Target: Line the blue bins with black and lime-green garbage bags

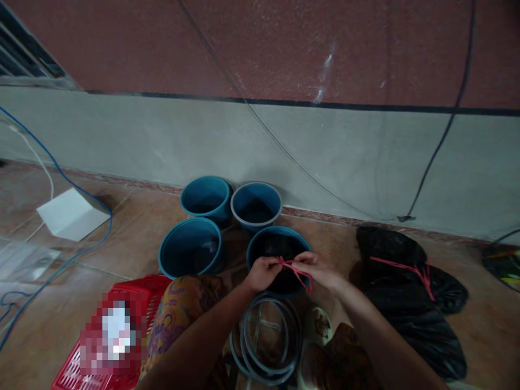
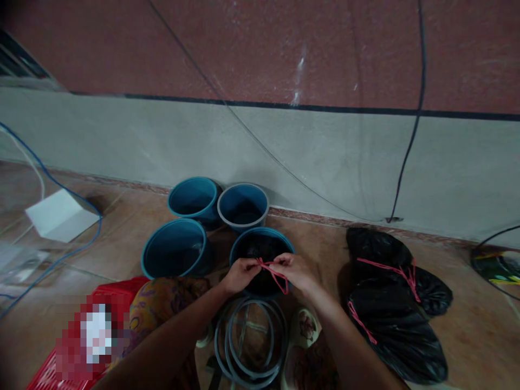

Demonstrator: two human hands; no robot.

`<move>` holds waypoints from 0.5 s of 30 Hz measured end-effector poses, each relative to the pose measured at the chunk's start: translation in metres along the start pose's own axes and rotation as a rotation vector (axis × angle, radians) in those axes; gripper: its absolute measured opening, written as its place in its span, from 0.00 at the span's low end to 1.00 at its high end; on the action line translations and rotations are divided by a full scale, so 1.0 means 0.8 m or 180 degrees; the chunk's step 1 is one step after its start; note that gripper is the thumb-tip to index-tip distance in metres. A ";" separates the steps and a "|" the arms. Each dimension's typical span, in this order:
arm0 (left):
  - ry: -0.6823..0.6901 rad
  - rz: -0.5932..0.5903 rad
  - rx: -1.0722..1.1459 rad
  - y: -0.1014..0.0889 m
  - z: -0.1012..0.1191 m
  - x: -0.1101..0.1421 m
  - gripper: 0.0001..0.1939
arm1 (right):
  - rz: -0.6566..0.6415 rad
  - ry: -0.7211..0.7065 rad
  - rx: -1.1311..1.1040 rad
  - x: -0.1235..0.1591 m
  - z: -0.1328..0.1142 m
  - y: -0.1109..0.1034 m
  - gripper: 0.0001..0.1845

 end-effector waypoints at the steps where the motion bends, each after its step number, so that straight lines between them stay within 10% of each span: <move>1: -0.0032 0.0020 0.0125 0.001 -0.001 -0.001 0.16 | 0.0032 0.0056 -0.0049 0.002 -0.001 0.000 0.25; 4: -0.0185 0.0144 0.0475 0.005 -0.006 -0.004 0.18 | 0.0154 0.0369 -0.0131 0.009 0.002 0.006 0.35; 9: -0.0282 0.0288 0.1037 0.008 -0.008 -0.006 0.20 | -0.0311 0.0778 -0.0624 0.016 0.016 0.016 0.21; 15: -0.0456 0.0345 0.0856 0.004 -0.011 -0.006 0.19 | -0.0057 0.0396 -0.0986 0.025 0.000 -0.011 0.21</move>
Point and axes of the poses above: each hand's wrist, its own x-axis away from the middle knuckle, its own y-axis out of the palm, z = x × y, the point moved 1 cm from there along -x, towards the middle knuckle, and after that the axes turned 13 degrees about -z, right-handed, at the moved point
